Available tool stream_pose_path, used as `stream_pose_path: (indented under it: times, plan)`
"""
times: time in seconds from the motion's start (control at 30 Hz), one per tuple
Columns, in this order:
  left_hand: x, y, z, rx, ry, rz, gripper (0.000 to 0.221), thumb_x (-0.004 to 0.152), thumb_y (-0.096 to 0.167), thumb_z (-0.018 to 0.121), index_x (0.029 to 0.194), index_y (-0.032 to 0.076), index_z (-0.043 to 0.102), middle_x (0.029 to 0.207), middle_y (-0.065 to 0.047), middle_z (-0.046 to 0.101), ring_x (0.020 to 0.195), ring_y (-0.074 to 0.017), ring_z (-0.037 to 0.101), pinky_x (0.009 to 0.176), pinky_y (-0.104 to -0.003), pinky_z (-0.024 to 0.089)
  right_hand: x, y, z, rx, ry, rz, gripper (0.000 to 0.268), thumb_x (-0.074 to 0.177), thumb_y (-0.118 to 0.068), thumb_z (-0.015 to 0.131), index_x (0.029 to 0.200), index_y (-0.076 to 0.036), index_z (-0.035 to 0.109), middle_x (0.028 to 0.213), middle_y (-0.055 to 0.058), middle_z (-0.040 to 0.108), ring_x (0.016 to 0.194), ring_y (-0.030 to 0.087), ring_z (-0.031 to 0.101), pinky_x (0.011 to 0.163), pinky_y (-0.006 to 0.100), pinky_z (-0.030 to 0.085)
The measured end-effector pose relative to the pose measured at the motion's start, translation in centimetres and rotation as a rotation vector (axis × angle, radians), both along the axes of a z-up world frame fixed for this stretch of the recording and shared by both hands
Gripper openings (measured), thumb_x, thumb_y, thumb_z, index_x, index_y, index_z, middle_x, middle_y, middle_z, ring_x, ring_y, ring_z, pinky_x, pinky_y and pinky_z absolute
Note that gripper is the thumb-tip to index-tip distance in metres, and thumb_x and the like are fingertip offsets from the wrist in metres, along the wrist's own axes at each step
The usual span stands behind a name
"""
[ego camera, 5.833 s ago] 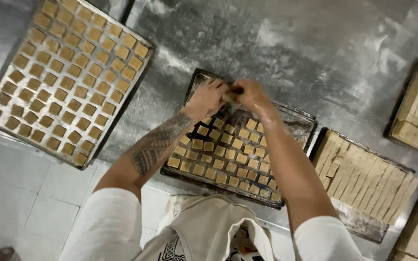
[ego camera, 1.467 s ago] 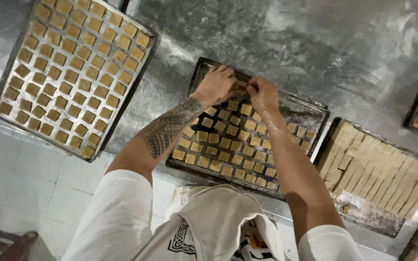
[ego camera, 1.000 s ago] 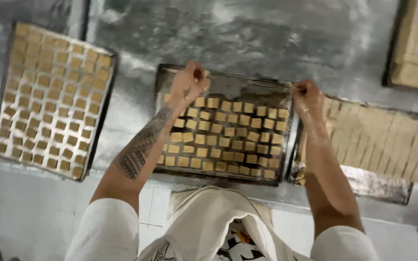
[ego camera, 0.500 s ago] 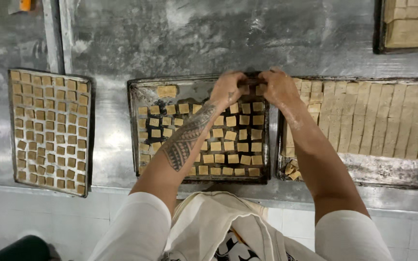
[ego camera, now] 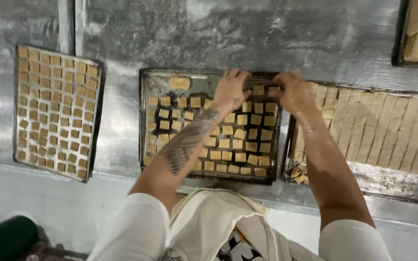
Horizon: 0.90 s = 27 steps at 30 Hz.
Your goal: The person picks up square pieces of dough from a large flat tray and places them in organized rows onto a smaller dark baking tray by hand.
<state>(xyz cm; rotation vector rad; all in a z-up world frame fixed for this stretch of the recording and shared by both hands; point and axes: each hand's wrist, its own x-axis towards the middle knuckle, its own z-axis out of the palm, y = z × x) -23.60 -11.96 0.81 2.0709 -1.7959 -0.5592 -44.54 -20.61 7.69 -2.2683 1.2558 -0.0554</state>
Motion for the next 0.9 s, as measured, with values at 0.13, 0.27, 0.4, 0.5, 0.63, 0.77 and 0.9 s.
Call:
stream_pose_path:
  times: [0.13,0.27,0.4,0.5,0.63,0.77,0.9]
  plan:
    - [6.4,5.0,1.7,-0.079,0.000,0.087,0.042,0.084,0.035,0.080,0.117,0.012,0.068,0.130,-0.016,0.060,0.124,-0.0392,0.050,0.100,-0.055,0.043,-0.5,0.1,0.5,-0.094,-0.123,-0.121,0.025,0.097,-0.019,0.077,0.118,-0.008,0.071,0.118,0.012,0.068,0.088,0.028,0.071,0.081,0.043,0.057]
    - [16.4,11.9,2.5,-0.174,0.004,0.250,0.021,0.099,0.029,0.069,0.115,0.015,0.072,0.123,-0.009,0.069,0.119,-0.0289,0.060,0.103,-0.044,0.053,4.1,3.6,-2.1,-0.097,-0.162,-0.046,0.019,0.100,-0.024,0.075,0.112,-0.010,0.073,0.115,0.011,0.067,0.090,0.026,0.071,0.077,0.041,0.059]
    - [19.9,14.1,1.4,-0.217,-0.141,0.071,0.029,0.095,0.031,0.070,0.116,0.011,0.070,0.121,-0.011,0.067,0.119,-0.0334,0.057,0.100,-0.049,0.050,12.4,7.9,-4.2,-0.099,-0.226,0.254,0.014,0.102,-0.023,0.071,0.108,-0.011,0.072,0.113,0.010,0.066,0.097,0.032,0.069,0.084,0.045,0.059]
    - [20.9,14.6,1.2,-0.247,-0.203,-0.021,0.035,0.092,0.031,0.071,0.118,0.007,0.068,0.122,-0.013,0.065,0.120,-0.0358,0.055,0.099,-0.051,0.047,18.9,10.5,-4.6,-0.116,-0.176,0.321,0.022,0.098,-0.022,0.072,0.114,-0.007,0.069,0.116,0.015,0.062,0.104,0.037,0.064,0.087,0.047,0.057]
    - [21.2,13.8,0.9,-0.228,-0.072,0.066,0.040,0.089,0.027,0.071,0.123,0.005,0.066,0.124,-0.016,0.060,0.122,-0.0374,0.054,0.100,-0.051,0.046,23.6,11.0,-4.2,-0.267,-0.257,0.373,0.032,0.091,-0.017,0.076,0.120,-0.004,0.066,0.120,0.016,0.060,0.116,0.038,0.059,0.093,0.048,0.053]
    - [21.2,13.2,-0.6,-0.120,-0.075,0.106,0.027,0.090,0.015,0.066,0.116,0.009,0.069,0.127,-0.014,0.059,0.126,-0.0351,0.054,0.105,-0.048,0.048,25.5,10.3,-4.3,-0.281,-0.162,0.394,0.034,0.085,-0.013,0.079,0.117,-0.005,0.068,0.116,0.015,0.061,0.114,0.038,0.059,0.095,0.049,0.051]
    - [21.2,13.0,-2.4,-0.234,-0.058,0.138,0.033,0.086,0.010,0.065,0.118,0.007,0.066,0.124,-0.016,0.059,0.122,-0.0365,0.054,0.100,-0.049,0.048,26.0,10.4,-4.7,-0.246,-0.123,0.357,0.029,0.084,-0.009,0.079,0.111,-0.005,0.069,0.113,0.015,0.061,0.113,0.038,0.059,0.093,0.050,0.051]
